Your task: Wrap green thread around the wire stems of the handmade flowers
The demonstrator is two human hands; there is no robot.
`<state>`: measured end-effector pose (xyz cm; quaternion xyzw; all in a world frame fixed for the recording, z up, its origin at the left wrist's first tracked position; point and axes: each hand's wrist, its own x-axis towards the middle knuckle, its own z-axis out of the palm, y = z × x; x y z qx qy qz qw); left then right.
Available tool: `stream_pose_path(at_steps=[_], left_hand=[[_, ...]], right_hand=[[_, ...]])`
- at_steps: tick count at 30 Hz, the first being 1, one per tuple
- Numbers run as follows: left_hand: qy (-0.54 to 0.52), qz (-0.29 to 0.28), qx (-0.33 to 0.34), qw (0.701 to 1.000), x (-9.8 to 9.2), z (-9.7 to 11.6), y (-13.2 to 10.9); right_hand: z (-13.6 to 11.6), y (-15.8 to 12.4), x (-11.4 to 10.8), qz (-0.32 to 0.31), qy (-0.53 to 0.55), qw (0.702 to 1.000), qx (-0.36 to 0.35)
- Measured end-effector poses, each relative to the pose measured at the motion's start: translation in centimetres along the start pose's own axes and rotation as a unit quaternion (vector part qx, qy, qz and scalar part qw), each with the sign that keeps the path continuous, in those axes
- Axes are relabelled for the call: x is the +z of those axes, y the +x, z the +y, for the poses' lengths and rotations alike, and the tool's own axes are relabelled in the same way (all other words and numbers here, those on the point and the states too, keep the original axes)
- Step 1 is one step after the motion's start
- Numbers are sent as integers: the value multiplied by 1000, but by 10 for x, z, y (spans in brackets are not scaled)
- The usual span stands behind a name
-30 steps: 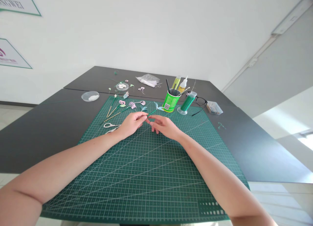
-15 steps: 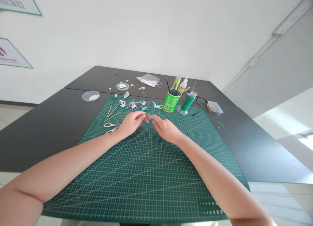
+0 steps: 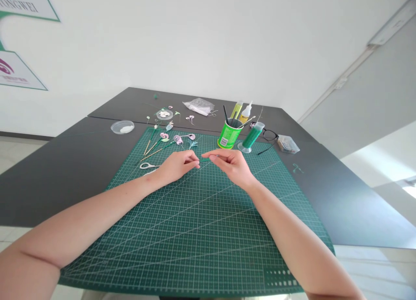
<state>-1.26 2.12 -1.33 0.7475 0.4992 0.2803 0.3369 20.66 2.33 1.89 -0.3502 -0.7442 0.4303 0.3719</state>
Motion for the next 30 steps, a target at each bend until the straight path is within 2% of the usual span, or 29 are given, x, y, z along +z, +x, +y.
stream_pose_path(at_steps=[5, 9, 20, 27, 30], left_hand=[[65, -24, 59, 996, 4, 3, -5], [78, -33, 93, 992, 4, 6, -7], [53, -79, 128, 987, 5, 12, -9], [33, -80, 152, 985, 4, 13, -10], [24, -71, 141, 987, 4, 15, -11]], right_hand=[[3, 1, -5, 22, -27, 999, 15], [2, 2, -10, 45, -45, 998, 4], [9, 6, -15, 42, -75, 996, -1], [12, 10, -18, 33, -68, 997, 21], [15, 12, -19, 32, -46, 998, 39]])
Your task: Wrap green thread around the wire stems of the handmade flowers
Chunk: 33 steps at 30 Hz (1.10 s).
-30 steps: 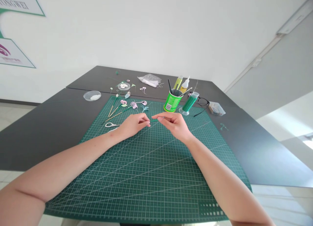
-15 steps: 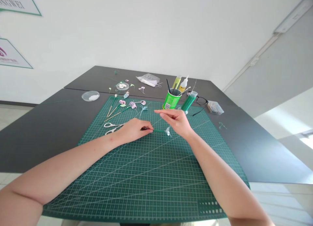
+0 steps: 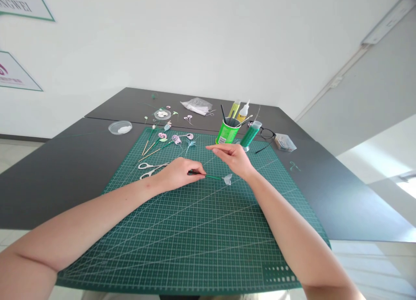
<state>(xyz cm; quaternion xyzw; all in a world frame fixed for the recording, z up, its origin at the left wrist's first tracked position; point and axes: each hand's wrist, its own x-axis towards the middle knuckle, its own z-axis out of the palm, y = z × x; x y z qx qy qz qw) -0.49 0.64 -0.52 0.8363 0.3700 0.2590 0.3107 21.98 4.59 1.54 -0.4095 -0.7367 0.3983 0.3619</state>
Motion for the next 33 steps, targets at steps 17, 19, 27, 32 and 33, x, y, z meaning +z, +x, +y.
stream_pose_path(at_steps=[17, 19, 27, 32, 33], left_hand=[[22, 39, 3, 999, -2, 4, 0], [25, 42, 2, 999, -2, 4, 0], [19, 87, 11, 996, -2, 4, 1], [-2, 139, 5, 990, 0, 2, 1], [-2, 155, 3, 988, 0, 1, 1]], right_hand=[[9, 5, -5, -41, 108, 982, 147], [10, 5, -5, -40, 109, 982, 146], [15, 4, -6, -39, 115, 982, 144], [17, 7, -8, -59, 125, 975, 174], [17, 7, -8, -63, 124, 973, 184]])
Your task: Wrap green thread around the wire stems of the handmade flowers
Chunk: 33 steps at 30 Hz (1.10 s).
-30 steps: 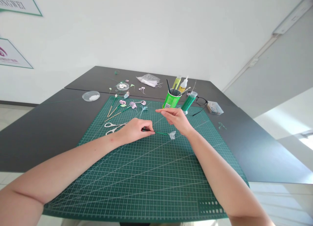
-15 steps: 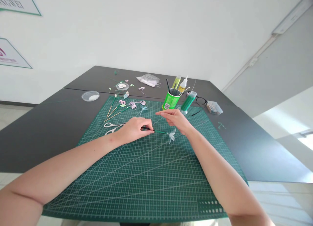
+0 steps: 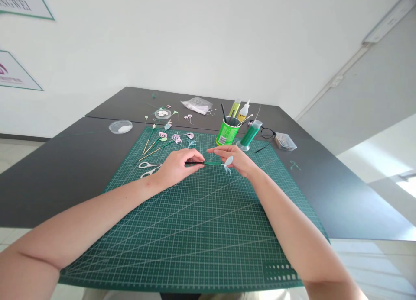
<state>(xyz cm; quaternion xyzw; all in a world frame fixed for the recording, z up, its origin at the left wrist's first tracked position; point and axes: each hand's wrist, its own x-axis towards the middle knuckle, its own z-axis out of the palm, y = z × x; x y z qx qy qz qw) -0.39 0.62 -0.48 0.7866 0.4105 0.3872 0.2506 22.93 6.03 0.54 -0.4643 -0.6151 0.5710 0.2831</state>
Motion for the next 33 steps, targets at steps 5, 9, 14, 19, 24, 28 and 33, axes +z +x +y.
stream_pose_path(at_steps=[5, 9, 14, 19, 24, 28, 33], left_hand=[[19, 78, -13, 997, -1, -3, 2], [9, 103, -55, 993, -3, -7, 5], [-70, 76, -150, 983, -2, -13, 9], [-248, 79, -260, 930, 1, -14, 12], [-328, 61, -303, 893, 1, -14, 12], [-338, 39, -292, 894, 3, -13, 11], [-356, 14, -281, 891, 4, -12, 10]], right_hand=[[-1, 0, 1, -36, -19, 999, 21], [-3, -4, 3, -106, -79, 991, 8], [-5, -6, 5, -156, -114, 981, 8], [-1, -2, 5, -99, -77, 992, 3], [6, 7, 5, 113, 3, 993, -30], [13, 14, 2, 251, -45, 965, -60], [21, 16, 8, 209, -109, 955, -182]])
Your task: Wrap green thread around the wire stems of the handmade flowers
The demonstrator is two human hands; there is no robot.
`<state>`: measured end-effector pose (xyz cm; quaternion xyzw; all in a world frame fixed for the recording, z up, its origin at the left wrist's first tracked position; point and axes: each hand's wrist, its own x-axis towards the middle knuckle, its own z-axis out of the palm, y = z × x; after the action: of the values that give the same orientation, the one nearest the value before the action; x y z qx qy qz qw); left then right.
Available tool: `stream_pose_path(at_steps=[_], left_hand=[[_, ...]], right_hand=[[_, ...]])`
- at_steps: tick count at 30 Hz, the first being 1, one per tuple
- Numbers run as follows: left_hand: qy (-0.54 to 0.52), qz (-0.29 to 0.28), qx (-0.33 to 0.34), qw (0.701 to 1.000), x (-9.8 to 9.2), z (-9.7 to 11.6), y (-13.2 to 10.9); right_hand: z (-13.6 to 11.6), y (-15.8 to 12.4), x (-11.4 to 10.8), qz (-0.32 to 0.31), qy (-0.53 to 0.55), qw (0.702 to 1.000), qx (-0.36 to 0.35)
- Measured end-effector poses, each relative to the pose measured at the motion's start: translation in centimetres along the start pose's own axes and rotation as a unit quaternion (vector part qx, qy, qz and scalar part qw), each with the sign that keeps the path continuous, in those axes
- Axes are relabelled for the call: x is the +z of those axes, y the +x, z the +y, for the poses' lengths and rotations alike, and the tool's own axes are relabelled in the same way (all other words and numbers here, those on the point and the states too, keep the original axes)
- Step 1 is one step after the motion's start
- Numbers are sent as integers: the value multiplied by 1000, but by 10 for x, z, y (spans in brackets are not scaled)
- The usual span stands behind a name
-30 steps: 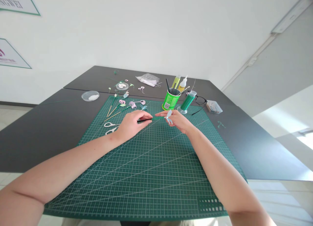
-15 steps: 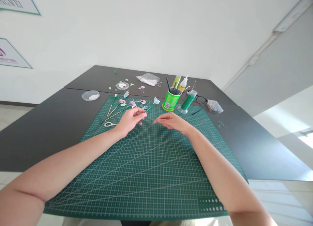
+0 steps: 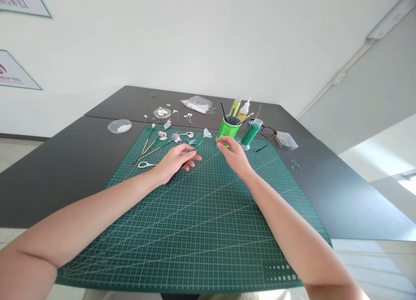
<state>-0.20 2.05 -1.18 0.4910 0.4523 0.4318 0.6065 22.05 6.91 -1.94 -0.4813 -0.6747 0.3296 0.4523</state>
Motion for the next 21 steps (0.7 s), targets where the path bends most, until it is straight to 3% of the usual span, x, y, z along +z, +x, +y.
stream_pose_path(at_steps=[3, 6, 9, 12, 17, 21], left_hand=[[-3, -20, 0, 1000, 1, 0, -1], [-2, -31, -1, 1000, 2, 0, -2], [4, -33, 6, 999, 3, 1, -2], [16, -26, 15, 999, 4, 1, -2], [79, -10, 31, 996, 0, -3, 2], [194, -6, 67, 979, -5, -8, 4]], right_hand=[[-3, -8, 10, -91, 62, 994, -9], [-9, -17, 19, -179, 147, 972, 38], [-17, -23, 24, -229, 182, 952, 95], [-25, -25, 23, -223, 120, 961, 107], [-33, -25, 19, -180, 8, 983, 36], [-37, -28, 15, -194, -7, 981, -17]])
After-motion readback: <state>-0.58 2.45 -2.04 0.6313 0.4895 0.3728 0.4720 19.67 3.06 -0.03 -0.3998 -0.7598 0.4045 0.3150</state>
